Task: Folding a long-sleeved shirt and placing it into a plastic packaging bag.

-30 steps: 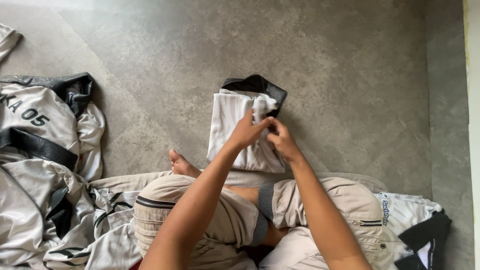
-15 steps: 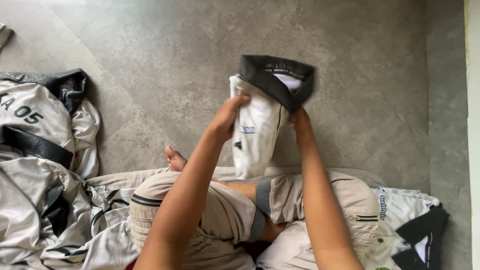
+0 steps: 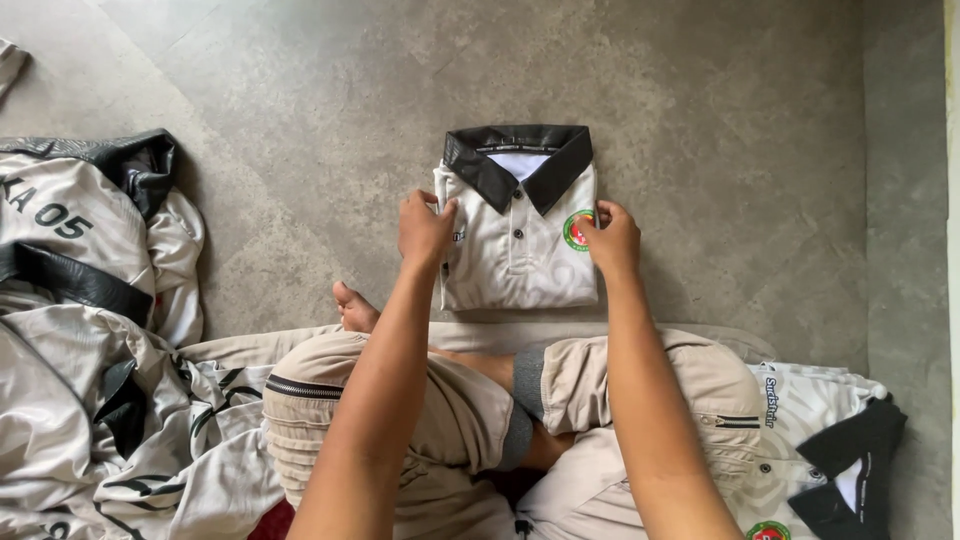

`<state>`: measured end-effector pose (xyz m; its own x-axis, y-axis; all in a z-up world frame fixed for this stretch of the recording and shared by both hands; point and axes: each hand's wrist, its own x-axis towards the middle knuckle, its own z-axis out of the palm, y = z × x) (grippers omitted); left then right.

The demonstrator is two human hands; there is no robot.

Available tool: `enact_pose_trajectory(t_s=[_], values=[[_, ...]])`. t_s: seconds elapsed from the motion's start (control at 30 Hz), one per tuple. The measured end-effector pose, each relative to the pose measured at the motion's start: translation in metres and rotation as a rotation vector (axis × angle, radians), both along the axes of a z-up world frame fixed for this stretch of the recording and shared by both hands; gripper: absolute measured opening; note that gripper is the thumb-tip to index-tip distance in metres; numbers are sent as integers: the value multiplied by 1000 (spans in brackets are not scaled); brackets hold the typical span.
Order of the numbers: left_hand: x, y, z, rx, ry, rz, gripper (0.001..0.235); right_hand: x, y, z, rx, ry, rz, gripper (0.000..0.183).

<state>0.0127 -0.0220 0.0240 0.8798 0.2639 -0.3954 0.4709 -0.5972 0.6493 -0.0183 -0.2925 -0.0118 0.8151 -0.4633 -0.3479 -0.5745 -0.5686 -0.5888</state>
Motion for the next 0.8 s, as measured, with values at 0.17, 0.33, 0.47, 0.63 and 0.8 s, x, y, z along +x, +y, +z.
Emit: enact_pose_trajectory(t_s=[0.17, 0.33, 0.47, 0.63, 0.8], values=[[5, 2, -12, -56, 47, 24, 34, 4, -1, -1, 23, -63, -6, 38], [6, 8, 6, -55, 0, 72, 26, 4, -22, -35, 3, 26, -12, 33], [10, 24, -5, -12, 126, -44, 41, -4, -15, 16, 219, 140, -43, 46], [4, 21, -12, -170, 283, -222, 28, -10, -3, 48, 310, 226, -31, 47], [3, 26, -43, -232, 207, -113, 33, -14, -13, 23, 258, 130, -24, 34]])
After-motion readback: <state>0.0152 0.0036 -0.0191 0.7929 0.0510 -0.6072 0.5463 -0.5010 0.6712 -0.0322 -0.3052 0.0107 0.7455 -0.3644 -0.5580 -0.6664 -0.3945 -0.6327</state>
